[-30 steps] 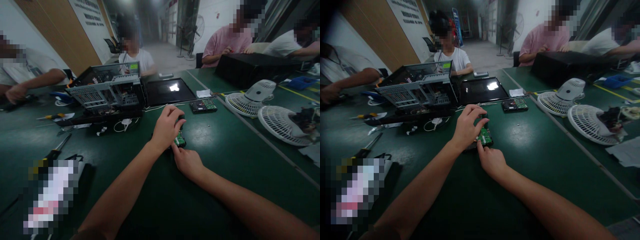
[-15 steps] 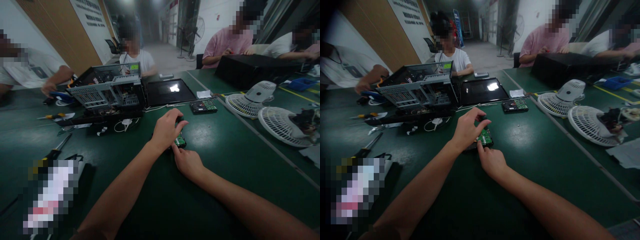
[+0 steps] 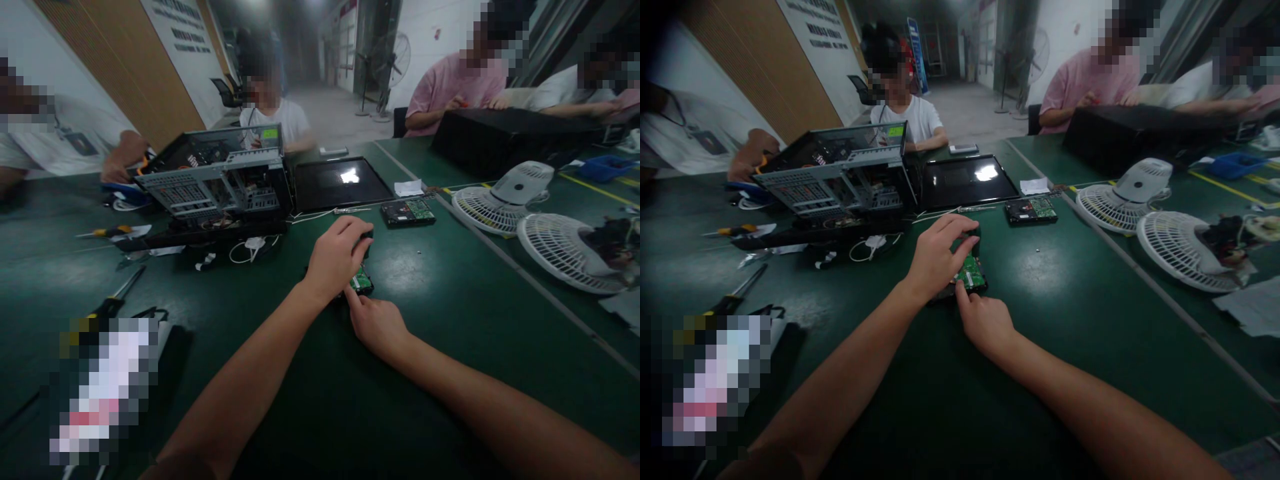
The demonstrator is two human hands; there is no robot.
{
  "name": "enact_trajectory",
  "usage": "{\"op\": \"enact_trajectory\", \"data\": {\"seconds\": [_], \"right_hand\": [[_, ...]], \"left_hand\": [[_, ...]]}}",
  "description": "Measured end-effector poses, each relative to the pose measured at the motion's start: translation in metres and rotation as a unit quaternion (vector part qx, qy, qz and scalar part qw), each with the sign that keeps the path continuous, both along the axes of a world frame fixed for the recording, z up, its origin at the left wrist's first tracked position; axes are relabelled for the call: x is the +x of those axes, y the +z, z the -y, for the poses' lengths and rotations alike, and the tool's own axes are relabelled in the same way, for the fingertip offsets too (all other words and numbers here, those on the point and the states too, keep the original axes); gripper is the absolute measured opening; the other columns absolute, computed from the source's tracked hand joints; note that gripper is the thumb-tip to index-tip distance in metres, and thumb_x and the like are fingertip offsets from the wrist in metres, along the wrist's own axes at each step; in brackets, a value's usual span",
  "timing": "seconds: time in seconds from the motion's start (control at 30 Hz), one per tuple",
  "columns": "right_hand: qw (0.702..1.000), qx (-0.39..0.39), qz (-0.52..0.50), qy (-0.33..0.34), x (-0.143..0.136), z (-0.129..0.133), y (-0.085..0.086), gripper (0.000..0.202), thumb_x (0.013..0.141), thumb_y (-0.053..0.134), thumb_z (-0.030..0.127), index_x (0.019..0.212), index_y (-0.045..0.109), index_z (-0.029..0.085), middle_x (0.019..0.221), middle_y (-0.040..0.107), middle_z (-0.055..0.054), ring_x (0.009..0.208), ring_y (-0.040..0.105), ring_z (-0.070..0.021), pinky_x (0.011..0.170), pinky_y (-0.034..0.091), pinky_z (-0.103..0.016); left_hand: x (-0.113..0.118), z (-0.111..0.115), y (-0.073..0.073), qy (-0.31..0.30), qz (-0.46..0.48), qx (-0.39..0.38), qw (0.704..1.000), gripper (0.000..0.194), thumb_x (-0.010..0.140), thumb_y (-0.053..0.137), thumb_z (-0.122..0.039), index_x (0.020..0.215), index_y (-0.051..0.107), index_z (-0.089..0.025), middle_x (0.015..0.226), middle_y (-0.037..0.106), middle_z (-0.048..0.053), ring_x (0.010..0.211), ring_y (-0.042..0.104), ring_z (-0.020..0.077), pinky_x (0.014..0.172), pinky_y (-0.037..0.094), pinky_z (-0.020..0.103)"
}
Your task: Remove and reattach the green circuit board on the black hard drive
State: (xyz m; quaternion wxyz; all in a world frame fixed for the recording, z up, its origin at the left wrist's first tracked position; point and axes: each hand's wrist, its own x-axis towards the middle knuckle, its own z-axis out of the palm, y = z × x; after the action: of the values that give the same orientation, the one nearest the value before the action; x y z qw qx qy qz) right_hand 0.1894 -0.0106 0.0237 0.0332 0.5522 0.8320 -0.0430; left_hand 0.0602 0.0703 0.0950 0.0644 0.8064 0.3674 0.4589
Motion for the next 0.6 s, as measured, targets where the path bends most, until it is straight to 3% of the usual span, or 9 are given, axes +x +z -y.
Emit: {"op": "enact_trajectory", "data": {"seconds": [0.13,0.33,0.6], "right_hand": [[1.0,-0.009,0.003,0.004,-0.0001,-0.0003,0.0012,0.056,0.103,0.034,0.021,0.159,0.033,0.013,0.105,0.076,-0.017,0.085,0.075,-0.0277,0.069,0.056,-0.036],[1.0,-0.012,-0.001,0.003,0.0,0.0001,0.0025,0.056,0.102,0.034,0.021,0.158,0.033,0.013,0.105,0.076,-0.016,0.085,0.074,-0.0285,0.07,0.057,-0.038],[1.0,-0.005,0.008,0.0,-0.0006,-0.0003,-0.0003,0.056,0.103,0.034,0.02,0.159,0.032,0.015,0.105,0.076,-0.016,0.084,0.075,-0.0271,0.069,0.056,-0.036]], "left_hand": [[0.0002,-0.001,-0.0027,0.001,0.016,-0.003,1.0,0.018,0.092,0.073,-0.02,0.107,0.064,-0.019,0.109,0.07,0.004,0.1,0.067,0.0167,0.092,0.057,0.033],[0.0004,-0.0024,-0.0069,0.026,0.037,-0.047,0.998,0.032,0.084,0.083,-0.032,0.103,0.059,-0.02,0.097,0.07,0.003,0.087,0.068,0.0168,0.082,0.059,0.033],[0.0001,0.0003,0.0003,0.009,-0.004,-0.037,0.999,0.023,0.093,0.07,-0.016,0.113,0.06,-0.021,0.109,0.067,0.004,0.099,0.065,0.0179,0.091,0.055,0.034]]}}
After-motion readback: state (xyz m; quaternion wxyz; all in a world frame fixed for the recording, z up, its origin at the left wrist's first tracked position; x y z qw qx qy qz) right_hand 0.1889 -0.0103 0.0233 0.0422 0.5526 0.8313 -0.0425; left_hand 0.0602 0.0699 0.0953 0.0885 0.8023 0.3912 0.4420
